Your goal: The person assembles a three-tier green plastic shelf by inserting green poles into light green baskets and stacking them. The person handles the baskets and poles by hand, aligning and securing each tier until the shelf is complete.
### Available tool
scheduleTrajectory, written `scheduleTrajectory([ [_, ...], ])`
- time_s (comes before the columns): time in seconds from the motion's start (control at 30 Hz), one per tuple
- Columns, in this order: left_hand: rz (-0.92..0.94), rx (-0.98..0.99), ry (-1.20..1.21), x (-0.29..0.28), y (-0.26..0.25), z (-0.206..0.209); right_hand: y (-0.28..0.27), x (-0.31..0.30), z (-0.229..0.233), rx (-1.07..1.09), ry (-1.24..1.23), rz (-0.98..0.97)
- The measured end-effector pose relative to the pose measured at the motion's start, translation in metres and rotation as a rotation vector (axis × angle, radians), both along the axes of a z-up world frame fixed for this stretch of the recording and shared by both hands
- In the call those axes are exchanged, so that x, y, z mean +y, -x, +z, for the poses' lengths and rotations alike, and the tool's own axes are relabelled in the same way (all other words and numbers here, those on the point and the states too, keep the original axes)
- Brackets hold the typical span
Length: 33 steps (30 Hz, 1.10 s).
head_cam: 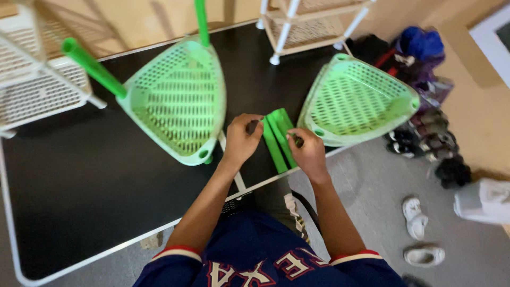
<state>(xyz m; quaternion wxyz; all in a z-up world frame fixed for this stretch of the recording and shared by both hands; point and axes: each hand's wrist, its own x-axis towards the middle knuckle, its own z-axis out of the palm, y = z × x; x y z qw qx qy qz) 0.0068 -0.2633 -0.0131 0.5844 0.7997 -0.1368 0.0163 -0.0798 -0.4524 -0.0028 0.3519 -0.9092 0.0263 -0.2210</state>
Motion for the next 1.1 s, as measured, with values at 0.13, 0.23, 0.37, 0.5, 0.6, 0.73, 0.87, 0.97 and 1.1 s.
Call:
scheduleTrajectory([
  [0.13,-0.076,-0.131,-0.089,-0.037,-0.018,-0.041,0.031,-0.018,-0.021,0.067,0.066,-0.143],
  [0.23,-0.077,-0.253,-0.168,-0.058,-0.026,-0.065,0.052,-0.024,-0.034,0.050,0.130,-0.190],
  [0.37,-0.072,-0.251,-0.272,-0.074,-0.035,-0.082,0.066,-0.023,-0.038,0.051,0.144,-0.236],
  [0.5,-0.082,-0.260,-0.286,-0.078,-0.036,-0.097,0.071,-0.020,-0.039,0.068,0.090,-0.275],
  [0.6,-0.103,-0.238,-0.287,-0.079,-0.039,-0.103,0.071,-0.019,-0.041,0.064,0.090,-0.284],
  [0.73,-0.108,-0.219,-0.323,-0.079,-0.040,-0.105,0.073,-0.019,-0.050,0.078,0.095,-0.278],
  [0.87,-0.087,-0.236,-0.334,-0.078,-0.038,-0.097,0.074,-0.020,-0.052,0.054,0.118,-0.268],
  [0.97,-0.073,-0.222,-0.229,-0.077,-0.036,-0.083,0.072,-0.018,-0.044,0.025,0.094,-0.282],
  [1.1,-0.122,-0.232,-0.008,-0.071,-0.037,-0.054,0.074,-0.015,-0.027,0.032,-0.035,-0.298],
])
